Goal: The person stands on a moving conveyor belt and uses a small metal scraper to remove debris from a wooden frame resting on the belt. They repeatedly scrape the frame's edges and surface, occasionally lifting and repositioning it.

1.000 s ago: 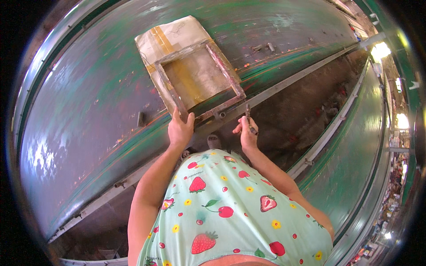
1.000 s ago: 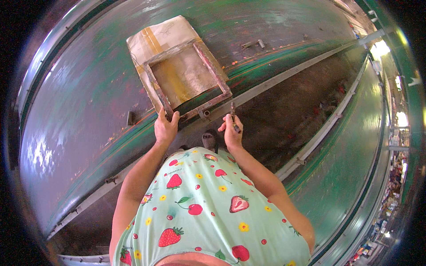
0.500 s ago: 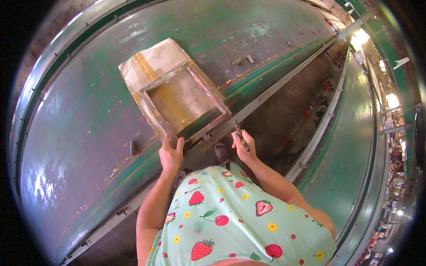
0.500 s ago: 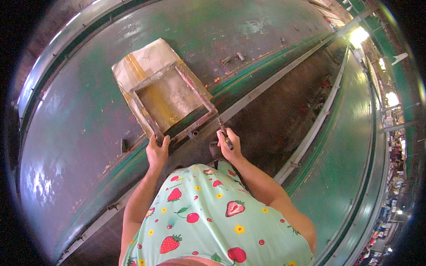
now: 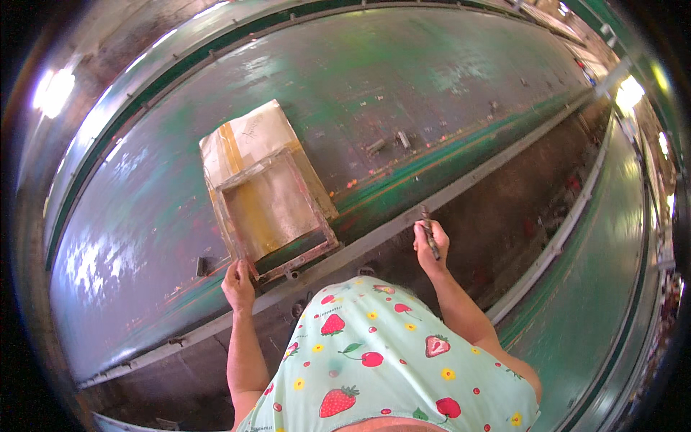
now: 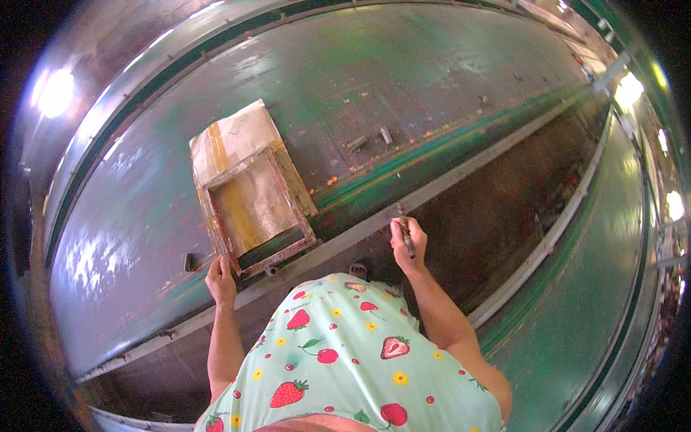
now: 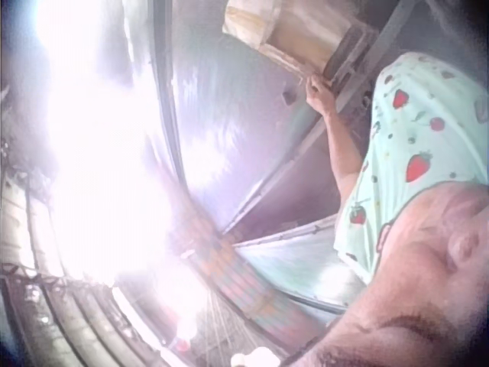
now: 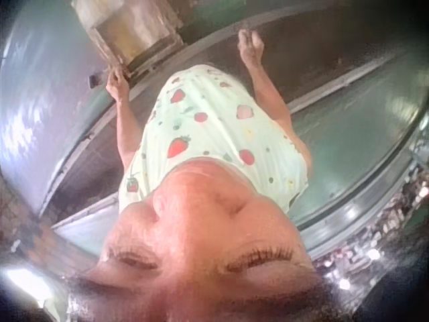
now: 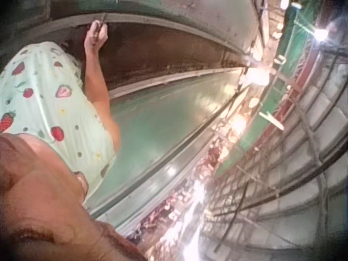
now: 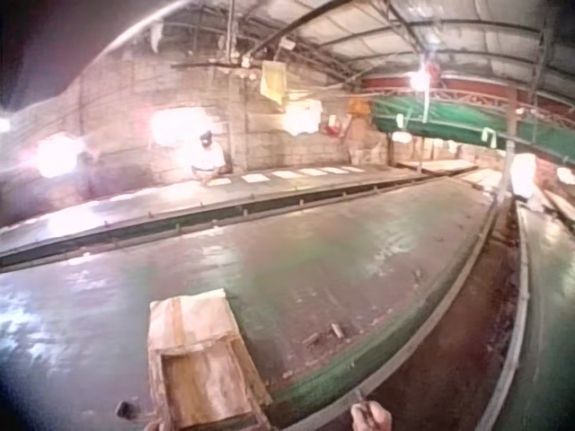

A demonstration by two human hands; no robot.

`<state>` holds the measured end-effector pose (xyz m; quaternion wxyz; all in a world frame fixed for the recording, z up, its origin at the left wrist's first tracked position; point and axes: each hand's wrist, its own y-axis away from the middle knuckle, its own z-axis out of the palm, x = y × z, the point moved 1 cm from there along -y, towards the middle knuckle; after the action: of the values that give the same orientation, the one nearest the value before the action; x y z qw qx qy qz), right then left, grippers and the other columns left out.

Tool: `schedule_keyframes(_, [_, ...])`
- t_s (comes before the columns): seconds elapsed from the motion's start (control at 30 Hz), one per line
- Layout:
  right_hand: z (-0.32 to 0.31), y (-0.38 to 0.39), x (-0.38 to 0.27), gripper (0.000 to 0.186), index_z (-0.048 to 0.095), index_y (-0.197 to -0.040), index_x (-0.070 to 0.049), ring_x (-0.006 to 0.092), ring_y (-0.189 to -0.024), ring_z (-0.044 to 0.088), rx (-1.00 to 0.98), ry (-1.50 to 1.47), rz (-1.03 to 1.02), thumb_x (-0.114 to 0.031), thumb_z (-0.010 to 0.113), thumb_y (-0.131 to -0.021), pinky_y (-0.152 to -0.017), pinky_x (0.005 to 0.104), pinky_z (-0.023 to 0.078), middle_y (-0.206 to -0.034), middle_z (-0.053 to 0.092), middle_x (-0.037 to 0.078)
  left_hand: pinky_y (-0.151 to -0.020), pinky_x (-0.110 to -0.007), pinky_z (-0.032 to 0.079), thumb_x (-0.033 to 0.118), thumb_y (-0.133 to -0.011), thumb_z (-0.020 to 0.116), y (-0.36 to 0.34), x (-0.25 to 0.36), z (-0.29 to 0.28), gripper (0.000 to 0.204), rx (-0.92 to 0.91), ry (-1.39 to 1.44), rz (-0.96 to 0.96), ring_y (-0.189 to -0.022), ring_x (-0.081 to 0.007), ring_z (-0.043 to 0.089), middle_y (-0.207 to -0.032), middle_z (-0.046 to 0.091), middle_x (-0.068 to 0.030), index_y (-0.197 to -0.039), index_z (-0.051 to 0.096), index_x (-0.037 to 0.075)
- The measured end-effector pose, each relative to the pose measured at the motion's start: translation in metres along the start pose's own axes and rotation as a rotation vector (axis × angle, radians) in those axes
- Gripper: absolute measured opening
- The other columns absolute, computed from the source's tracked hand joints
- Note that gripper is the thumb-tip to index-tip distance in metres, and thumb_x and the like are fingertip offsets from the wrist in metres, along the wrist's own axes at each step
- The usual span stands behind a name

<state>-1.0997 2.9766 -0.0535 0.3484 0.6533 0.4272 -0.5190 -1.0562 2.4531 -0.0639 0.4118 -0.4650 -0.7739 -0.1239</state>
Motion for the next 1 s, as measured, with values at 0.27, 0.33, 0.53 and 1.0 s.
schedule_keyframes(0.27, [0.009, -0.069, -0.025, 0.043, 0.060, -0.154, 0.001, 0.0102, -0.065, 0.064, 0.033, -0.154, -0.305, -0.011, 0.065, -0.113, -0.061, 0.0285, 0.056, -0.087, 0.067, 0.003, -0.127, -0.055, 0.041, 0.003, -0.093, 0.081, -0.025, -0.031, -0.025, 0.076, 0.361, -0.455, 0.062, -0.151, -0.0414, 0.052, -0.160, 0.060, -0.0197, -0.165, 0.060, 0.014])
schedule_keyframes(0.33, [0.024, -0.073, -0.032, 0.051, 0.055, -0.164, -0.001, 0.0112, -0.072, 0.068, 0.003, -0.162, -0.324, -0.008, 0.061, -0.113, -0.064, 0.0295, 0.058, -0.094, 0.069, 0.006, -0.129, -0.055, 0.039, 0.004, -0.093, 0.081, -0.039, -0.039, -0.028, 0.078, 0.377, -0.585, 0.147, -0.154, -0.0413, 0.051, -0.163, 0.059, -0.0206, -0.167, 0.059, 0.015])
schedule_keyframes(0.53, [0.047, -0.073, -0.057, 0.026, 0.075, -0.132, -0.004, 0.0274, -0.085, 0.078, -0.387, 0.241, -0.664, -0.004, 0.064, -0.108, -0.076, 0.0401, 0.063, -0.097, 0.075, 0.013, -0.116, -0.054, 0.048, 0.009, -0.099, 0.074, -0.081, -0.074, -0.027, 0.047, 0.143, -0.642, 0.016, -0.141, -0.0406, 0.060, -0.147, 0.069, -0.0178, -0.147, 0.074, 0.011])
schedule_keyframes(1.0, [0.115, -0.180, -0.065, 0.030, 0.081, -0.124, -0.012, 0.0366, -0.131, 0.064, -0.379, 0.922, -1.053, -0.016, 0.076, -0.095, -0.112, 0.0514, 0.050, -0.132, 0.074, 0.016, -0.074, -0.042, 0.053, 0.020, -0.097, 0.078, -0.038, -0.028, -0.019, 0.032, -0.187, -0.047, -0.213, -0.077, -0.0245, 0.063, -0.088, 0.067, -0.0148, -0.119, 0.074, -0.003])
